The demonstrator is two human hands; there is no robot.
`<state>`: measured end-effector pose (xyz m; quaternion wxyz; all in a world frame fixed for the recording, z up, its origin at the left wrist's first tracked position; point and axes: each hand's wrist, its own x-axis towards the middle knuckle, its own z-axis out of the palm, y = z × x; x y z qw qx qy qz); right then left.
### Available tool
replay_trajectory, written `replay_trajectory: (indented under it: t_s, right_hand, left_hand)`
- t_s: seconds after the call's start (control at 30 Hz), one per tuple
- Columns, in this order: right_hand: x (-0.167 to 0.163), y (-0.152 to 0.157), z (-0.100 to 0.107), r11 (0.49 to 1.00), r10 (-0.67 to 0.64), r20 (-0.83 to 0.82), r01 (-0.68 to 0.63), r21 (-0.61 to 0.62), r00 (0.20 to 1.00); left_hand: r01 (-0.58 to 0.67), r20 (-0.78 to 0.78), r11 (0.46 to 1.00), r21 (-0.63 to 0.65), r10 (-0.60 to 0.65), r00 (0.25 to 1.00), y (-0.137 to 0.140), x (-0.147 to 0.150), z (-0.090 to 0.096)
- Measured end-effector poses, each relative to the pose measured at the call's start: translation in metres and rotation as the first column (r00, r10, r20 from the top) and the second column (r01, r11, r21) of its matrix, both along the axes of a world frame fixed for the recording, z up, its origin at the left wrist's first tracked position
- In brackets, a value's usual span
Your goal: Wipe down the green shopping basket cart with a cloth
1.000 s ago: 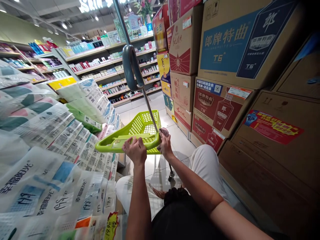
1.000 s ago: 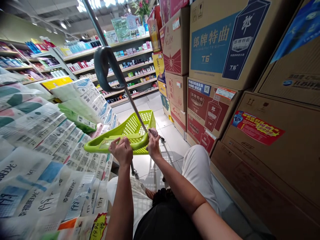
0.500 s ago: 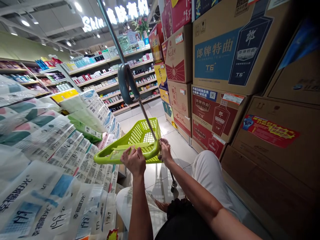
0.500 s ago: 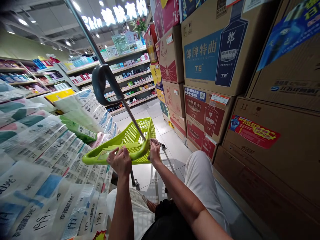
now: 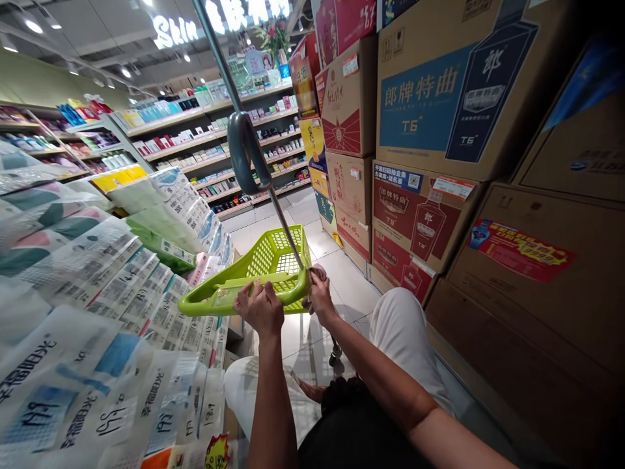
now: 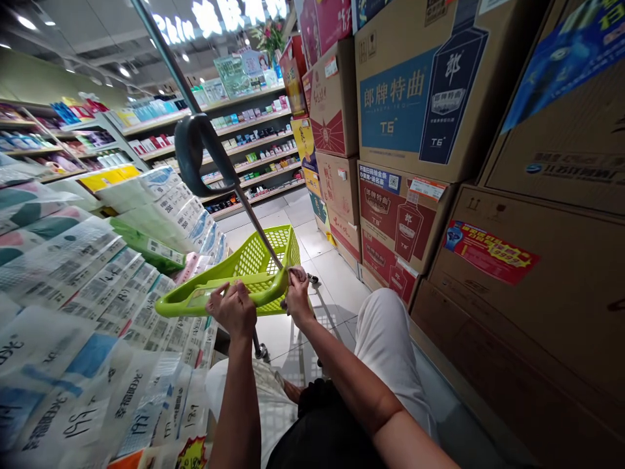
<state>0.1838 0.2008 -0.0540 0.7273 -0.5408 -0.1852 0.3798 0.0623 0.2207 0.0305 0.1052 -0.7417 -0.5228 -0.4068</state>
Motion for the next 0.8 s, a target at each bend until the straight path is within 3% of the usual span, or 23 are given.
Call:
replay_trajectory:
  t_s: [0.17,0.27,0.37,0.43,0.6,0.8]
  right_hand:
    - [-0.004,-0.012,-0.002,0.998,0.02,-0.009,-0.021,-0.054,1.0]
    - [-0.009,-0.025,-0.002,0.995,-0.09,0.239,0.075,0.071,0.967]
    - [0.0,-0.033,0.007,0.967,-0.21,0.546,0.092,0.235,0.811]
    - [0.015,-0.031,0.019,0.969,-0.188,0.702,0.011,0.248,0.687]
    - [0.051,-0.028,0.055,0.991,0.04,0.903,-0.131,0.018,0.428]
    - [0.056,-0.047,0.075,0.978,0.133,0.968,-0.186,-0.094,0.211]
  left_hand:
    - [-0.017,-0.017,1.0,0.002,0.017,1.0,-0.002,0.005,0.0]
    - [-0.028,-0.032,0.999,0.02,0.029,0.999,-0.005,0.007,-0.001]
    - [-0.034,-0.03,0.999,0.028,0.035,0.999,-0.007,0.008,-0.002]
    - [-0.034,-0.024,0.999,0.018,0.035,0.999,-0.009,0.008,-0.002]
    - [-0.037,-0.023,0.999,-0.008,0.037,0.999,-0.013,0.014,0.0]
    - [-0.05,-0.036,0.998,-0.048,0.048,0.998,-0.02,0.024,0.004]
